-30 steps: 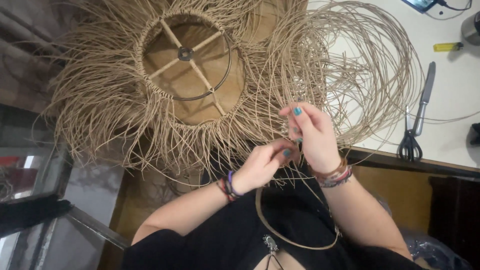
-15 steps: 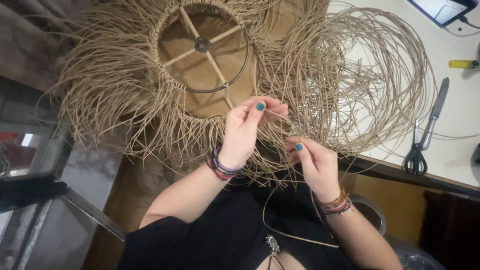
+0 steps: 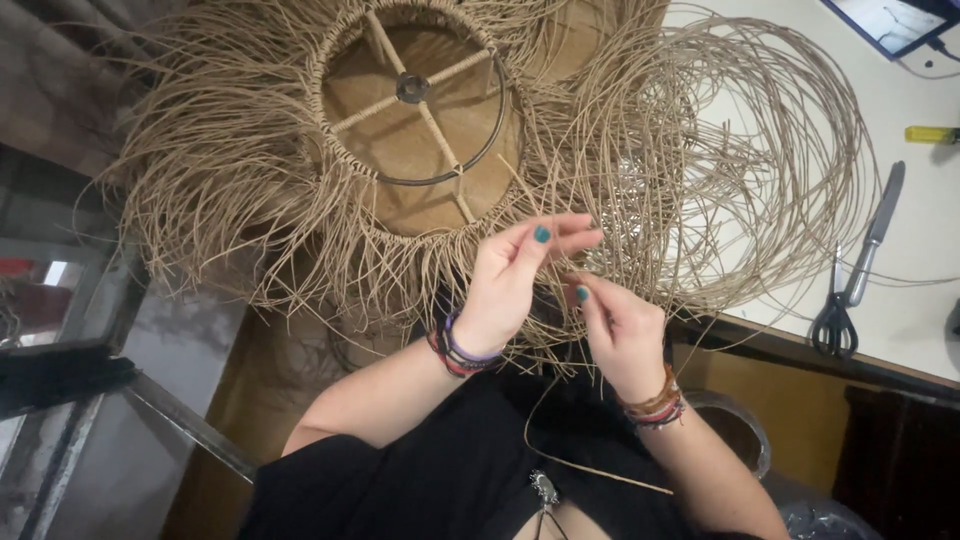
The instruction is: Weaving straw or fiber strands around a circular frame to create a decorative lampshade
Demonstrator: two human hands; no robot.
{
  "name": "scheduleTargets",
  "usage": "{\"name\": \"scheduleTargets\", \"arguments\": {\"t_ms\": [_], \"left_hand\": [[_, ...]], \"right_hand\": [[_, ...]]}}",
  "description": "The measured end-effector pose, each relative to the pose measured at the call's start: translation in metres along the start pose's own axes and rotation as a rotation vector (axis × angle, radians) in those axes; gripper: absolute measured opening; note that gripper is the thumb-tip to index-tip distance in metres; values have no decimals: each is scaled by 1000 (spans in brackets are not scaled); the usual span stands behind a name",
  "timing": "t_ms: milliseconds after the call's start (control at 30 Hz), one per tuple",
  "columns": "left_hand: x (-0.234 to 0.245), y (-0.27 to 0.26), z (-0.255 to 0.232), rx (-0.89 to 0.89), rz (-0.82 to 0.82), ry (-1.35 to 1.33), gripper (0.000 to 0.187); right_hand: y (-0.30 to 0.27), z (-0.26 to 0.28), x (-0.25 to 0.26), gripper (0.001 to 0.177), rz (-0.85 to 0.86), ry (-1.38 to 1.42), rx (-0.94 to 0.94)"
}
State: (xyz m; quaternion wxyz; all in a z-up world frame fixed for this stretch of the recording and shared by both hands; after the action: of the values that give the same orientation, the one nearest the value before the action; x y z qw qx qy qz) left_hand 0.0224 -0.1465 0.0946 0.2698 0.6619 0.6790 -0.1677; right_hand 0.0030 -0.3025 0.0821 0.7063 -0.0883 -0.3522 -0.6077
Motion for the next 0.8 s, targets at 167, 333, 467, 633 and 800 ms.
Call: {"name": "scheduleTargets", "arguments": {"t_ms": [167,333,467,633,800], "left_hand": [[-7,-5,-18,-12,110,125,33],[-7,-5,-14,-42,177,191,29],[-3,0,-10,-38,189,262,26],[-8,6,-4,-25,162,222,30],[27,32,18,45,-23,-367,30]], "right_hand": [[1,-3,8,20,76,-7,-61],[-1,-7,16,20,126,-20,-106],[10,0,21,19,163,-35,-39],[18,-1,14,25,158,247,-91],[28,-3,12,16,243,283,-68]]}}
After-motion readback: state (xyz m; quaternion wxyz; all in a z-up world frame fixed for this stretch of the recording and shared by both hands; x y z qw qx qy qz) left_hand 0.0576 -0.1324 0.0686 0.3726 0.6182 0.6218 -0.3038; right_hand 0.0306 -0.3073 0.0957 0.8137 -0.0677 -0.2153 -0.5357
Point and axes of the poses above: each hand's wrist, its own y-axis towards the middle knuckle, its own x-axis out of the back of the hand, z = x × y, the point moved 1 cm from there along y, towards the middle knuckle, and after that the axes turned 2 degrees about -y, right-handed, at the moved point
